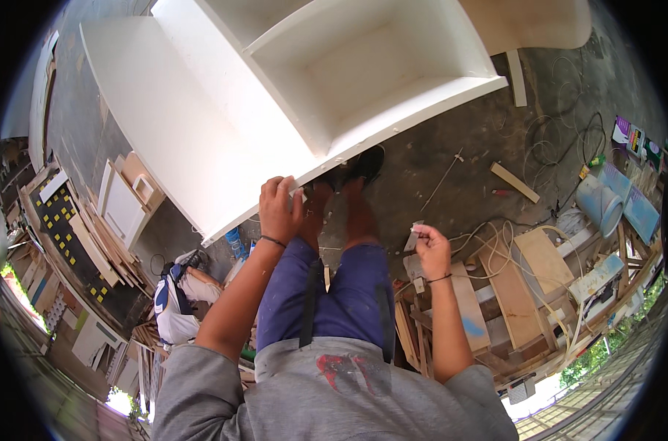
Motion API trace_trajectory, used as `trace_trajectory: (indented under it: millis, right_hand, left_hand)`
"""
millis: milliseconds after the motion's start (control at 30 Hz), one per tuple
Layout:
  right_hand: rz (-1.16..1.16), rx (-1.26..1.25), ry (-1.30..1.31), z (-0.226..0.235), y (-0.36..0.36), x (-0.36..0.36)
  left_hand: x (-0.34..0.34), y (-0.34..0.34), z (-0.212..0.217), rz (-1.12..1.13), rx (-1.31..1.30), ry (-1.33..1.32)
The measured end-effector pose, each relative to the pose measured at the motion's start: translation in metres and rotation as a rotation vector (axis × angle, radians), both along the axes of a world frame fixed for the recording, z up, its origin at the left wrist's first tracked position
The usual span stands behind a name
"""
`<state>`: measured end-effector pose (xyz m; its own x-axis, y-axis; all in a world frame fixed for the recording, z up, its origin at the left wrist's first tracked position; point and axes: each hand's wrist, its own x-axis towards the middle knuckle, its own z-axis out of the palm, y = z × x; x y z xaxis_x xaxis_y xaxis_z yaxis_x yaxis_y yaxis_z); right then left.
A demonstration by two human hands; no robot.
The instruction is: The person sands the edges and corners of a white wooden cabinet using a small sanding block. They move around the cabinet, repeatedly rubbing the sanding block along the front and side edges to smooth the surface.
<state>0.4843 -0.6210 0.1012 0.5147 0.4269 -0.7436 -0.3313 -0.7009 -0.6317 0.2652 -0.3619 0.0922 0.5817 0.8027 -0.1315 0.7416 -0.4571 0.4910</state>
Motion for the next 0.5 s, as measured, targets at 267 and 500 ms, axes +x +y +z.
trace_trajectory:
  millis: [267,500]
  right_hand:
    - [0.445,0.037,-0.539,0.018,0.101,0.004]
    - [0.455,0.035,-0.581,0.024,0.186,-0.036]
  left_hand:
    - [-0.108,0.026,-0.003,0.072,-0.064,0.062]
    - [-0.235,0.171,-0.079,0.707,0.468,0.437]
